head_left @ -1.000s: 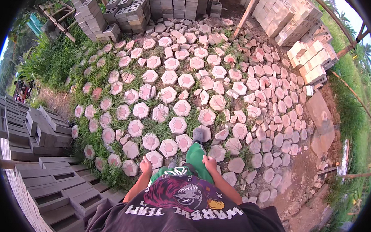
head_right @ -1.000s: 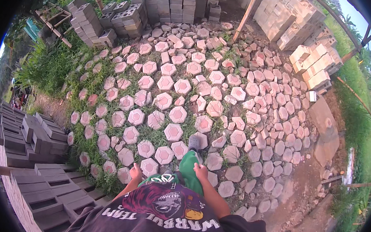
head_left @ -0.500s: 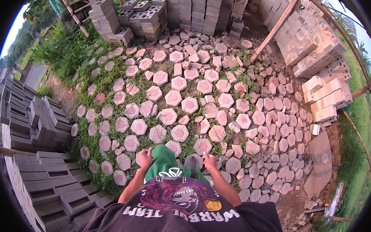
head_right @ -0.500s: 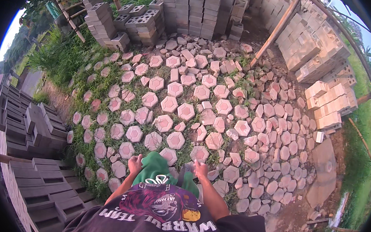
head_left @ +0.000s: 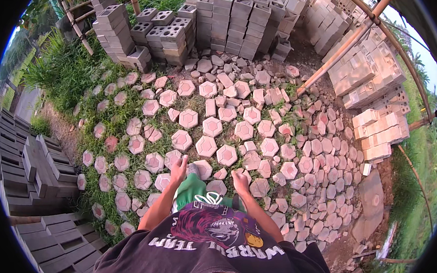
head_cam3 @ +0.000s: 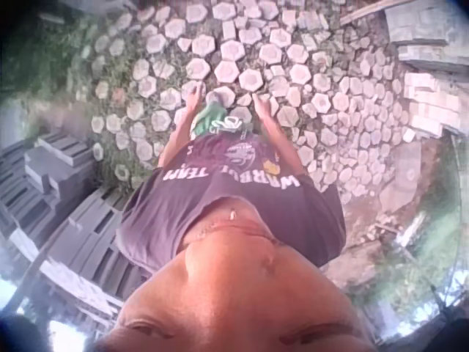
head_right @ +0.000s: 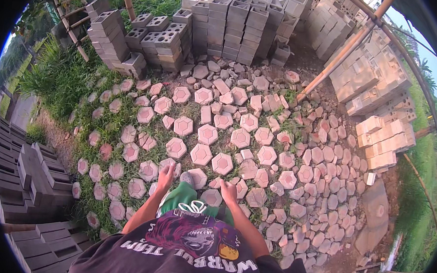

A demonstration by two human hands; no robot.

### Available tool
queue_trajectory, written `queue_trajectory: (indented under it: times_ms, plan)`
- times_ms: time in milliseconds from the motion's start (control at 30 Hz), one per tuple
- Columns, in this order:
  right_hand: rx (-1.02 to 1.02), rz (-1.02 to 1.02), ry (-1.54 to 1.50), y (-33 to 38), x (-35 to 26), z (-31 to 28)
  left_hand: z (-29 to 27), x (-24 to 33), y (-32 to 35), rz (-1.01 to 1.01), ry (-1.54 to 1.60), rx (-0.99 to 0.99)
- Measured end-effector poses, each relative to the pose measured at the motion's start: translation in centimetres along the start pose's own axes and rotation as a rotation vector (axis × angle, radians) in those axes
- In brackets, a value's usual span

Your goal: The person picks up concrete blocks from a pile and stacks them on top of a base of other blocks.

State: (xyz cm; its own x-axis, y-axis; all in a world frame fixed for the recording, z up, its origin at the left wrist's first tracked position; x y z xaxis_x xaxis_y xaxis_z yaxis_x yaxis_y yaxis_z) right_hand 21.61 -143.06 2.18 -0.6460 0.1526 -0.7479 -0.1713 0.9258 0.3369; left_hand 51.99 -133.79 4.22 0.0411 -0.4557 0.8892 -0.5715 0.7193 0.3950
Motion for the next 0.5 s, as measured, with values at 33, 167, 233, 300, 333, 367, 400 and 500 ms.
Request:
queue_trajectory:
  times_ms: [33,167,233,300,333,367,400,500]
  plan:
    - [-0.073,0.102,0.060,-2.0,-3.5,1.1,0.0,2.3,-2.4,0.030,0.064,-0.044]
    - [-0.045,-0.289,-0.198,-6.0,-22.1,2.2,2.3,11.1,-9.3,-0.119,0.352,-0.298]
    - [-0.092,-0.520,-0.234,-7.5,-29.4,3.7,3.5,13.4,-12.5,-0.188,0.705,-0.410]
    - [-0.208,-0.547,-0.294,-8.8,-34.3,5.0,5.6,17.2,-13.5,-0.227,1.005,-0.480]
    - [-0.140,-0.634,-0.265,-10.5,-35.8,6.7,6.2,17.8,-14.5,-0.216,1.007,-0.472]
    - [-0.127,-0.617,-0.190,-11.8,-35.9,7.3,6.5,18.1,-15.5,-0.238,1.100,-0.402]
    - [-0.154,-0.607,-0.194,-14.1,-35.6,8.4,6.6,18.6,-16.8,-0.251,1.193,-0.331]
    - [-0.222,-0.568,-0.214,-21.1,-36.4,10.2,5.9,21.8,-20.3,-0.176,1.240,-0.259]
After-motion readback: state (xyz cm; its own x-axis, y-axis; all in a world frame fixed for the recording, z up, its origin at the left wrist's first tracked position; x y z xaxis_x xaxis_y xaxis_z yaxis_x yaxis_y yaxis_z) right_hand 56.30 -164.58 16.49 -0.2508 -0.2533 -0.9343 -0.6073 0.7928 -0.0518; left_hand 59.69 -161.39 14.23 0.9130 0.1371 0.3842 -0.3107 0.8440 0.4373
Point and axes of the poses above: each hand's wrist, its own y-axis away from the middle knuckle, its own z-axis out of the palm, x = y × z, the point moved 5 cm from there along -y, towards the middle knuckle, and after that the axes turned 4 degrees about y, right-handed, at the moved point
